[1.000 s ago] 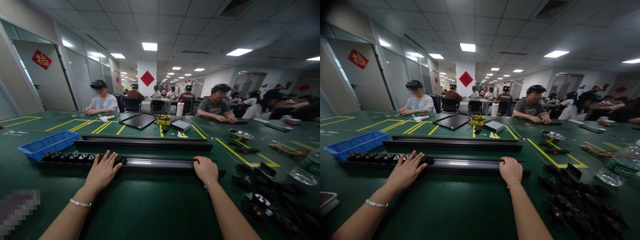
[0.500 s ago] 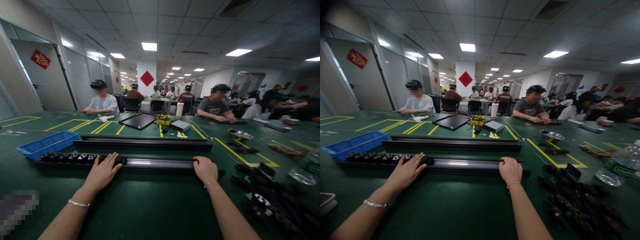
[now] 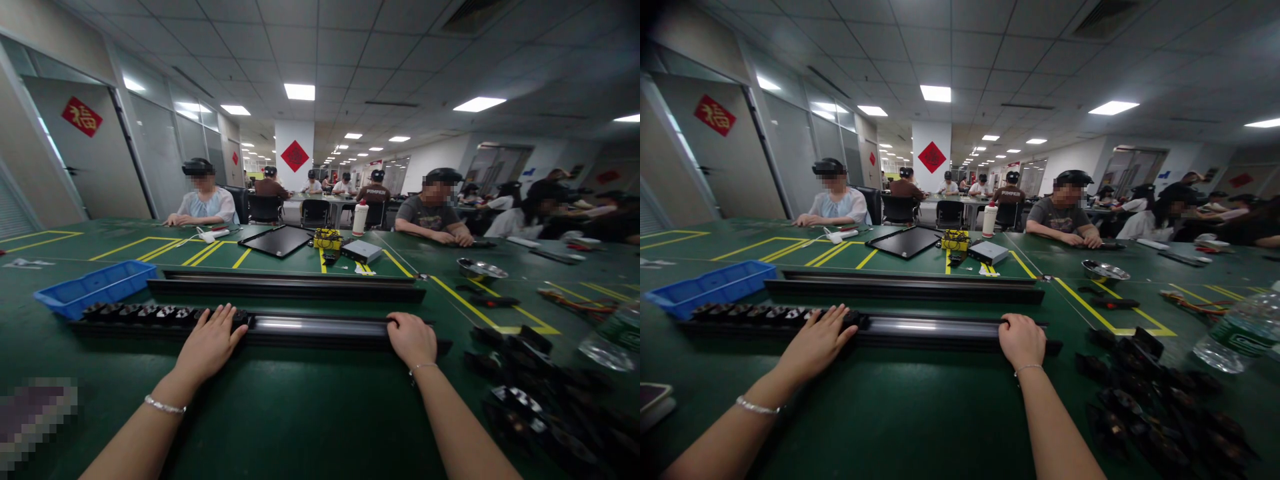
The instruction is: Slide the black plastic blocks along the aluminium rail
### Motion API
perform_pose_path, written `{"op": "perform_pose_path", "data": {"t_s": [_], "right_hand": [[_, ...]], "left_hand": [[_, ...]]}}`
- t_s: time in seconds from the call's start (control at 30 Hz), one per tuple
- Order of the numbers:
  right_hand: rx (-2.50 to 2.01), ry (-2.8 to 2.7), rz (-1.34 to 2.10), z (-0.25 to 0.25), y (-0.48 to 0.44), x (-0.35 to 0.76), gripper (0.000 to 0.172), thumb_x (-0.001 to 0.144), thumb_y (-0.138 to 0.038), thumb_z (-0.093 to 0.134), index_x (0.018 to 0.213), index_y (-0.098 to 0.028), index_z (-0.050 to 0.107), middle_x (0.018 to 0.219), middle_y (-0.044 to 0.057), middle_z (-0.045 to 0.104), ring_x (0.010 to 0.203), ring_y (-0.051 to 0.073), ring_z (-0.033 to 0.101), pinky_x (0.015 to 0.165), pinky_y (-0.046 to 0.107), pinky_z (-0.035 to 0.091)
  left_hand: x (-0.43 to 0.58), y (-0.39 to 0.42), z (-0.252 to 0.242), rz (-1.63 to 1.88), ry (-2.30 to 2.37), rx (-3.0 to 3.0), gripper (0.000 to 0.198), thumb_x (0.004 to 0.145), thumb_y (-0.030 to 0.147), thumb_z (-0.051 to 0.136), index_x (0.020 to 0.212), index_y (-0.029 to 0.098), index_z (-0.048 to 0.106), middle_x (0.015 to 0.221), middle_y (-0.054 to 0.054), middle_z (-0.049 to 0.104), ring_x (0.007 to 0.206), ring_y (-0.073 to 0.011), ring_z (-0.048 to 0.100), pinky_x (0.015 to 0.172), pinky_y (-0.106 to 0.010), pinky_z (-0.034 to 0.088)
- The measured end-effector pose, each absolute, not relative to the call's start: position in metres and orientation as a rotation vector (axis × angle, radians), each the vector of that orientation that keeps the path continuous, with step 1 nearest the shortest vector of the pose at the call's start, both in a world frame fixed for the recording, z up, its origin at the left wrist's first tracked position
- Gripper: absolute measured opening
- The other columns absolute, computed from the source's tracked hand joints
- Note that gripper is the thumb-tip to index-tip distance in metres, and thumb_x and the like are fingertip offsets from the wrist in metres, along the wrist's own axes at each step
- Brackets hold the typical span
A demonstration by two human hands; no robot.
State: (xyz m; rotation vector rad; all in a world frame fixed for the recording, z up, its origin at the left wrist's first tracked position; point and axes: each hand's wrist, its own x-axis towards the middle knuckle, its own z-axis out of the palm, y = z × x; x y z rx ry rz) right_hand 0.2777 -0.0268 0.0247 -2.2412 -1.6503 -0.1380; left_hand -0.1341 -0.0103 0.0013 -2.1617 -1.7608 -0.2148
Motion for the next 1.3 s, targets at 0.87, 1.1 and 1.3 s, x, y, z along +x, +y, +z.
{"op": "perform_pose_path", "data": {"t_s": [0.87, 1.1, 1.3], "right_hand": [[-2.253, -1.656, -0.111, 0.027, -0.028, 0.277, 0.038, 0.082, -0.028, 0.034, 0.101, -0.024, 0.066, 0.111, 0.003, 0.065, 0.106, 0.020, 0.053, 0.088, 0.037, 0.037], [-2.270, -1.658, -0.104, 0.028, -0.028, 0.276, 0.038, 0.082, -0.029, 0.034, 0.102, -0.024, 0.066, 0.111, 0.003, 0.064, 0.105, 0.020, 0.053, 0.089, 0.037, 0.037], [-2.282, -1.654, -0.116, 0.028, -0.027, 0.276, 0.038, 0.082, -0.028, 0.034, 0.102, -0.024, 0.067, 0.111, 0.004, 0.064, 0.105, 0.020, 0.054, 0.089, 0.036, 0.037]], "left_hand": [[-0.137, 0.000, -0.012, -0.369, -1.673, -2.243, 0.067, 0.090, 0.050, 0.023, 0.128, 0.001, 0.046, 0.136, -0.018, 0.046, 0.130, -0.0254, 0.038, 0.107, -0.040, 0.032], [-0.136, -0.003, -0.008, -0.403, -1.698, -2.262, 0.062, 0.090, 0.049, 0.026, 0.129, 0.005, 0.047, 0.136, -0.017, 0.047, 0.129, -0.0249, 0.040, 0.106, -0.040, 0.034], [-0.134, -0.004, -0.005, -0.402, -1.717, -2.280, 0.060, 0.090, 0.048, 0.027, 0.130, 0.008, 0.047, 0.138, -0.016, 0.044, 0.129, -0.0257, 0.039, 0.105, -0.041, 0.034]]}}
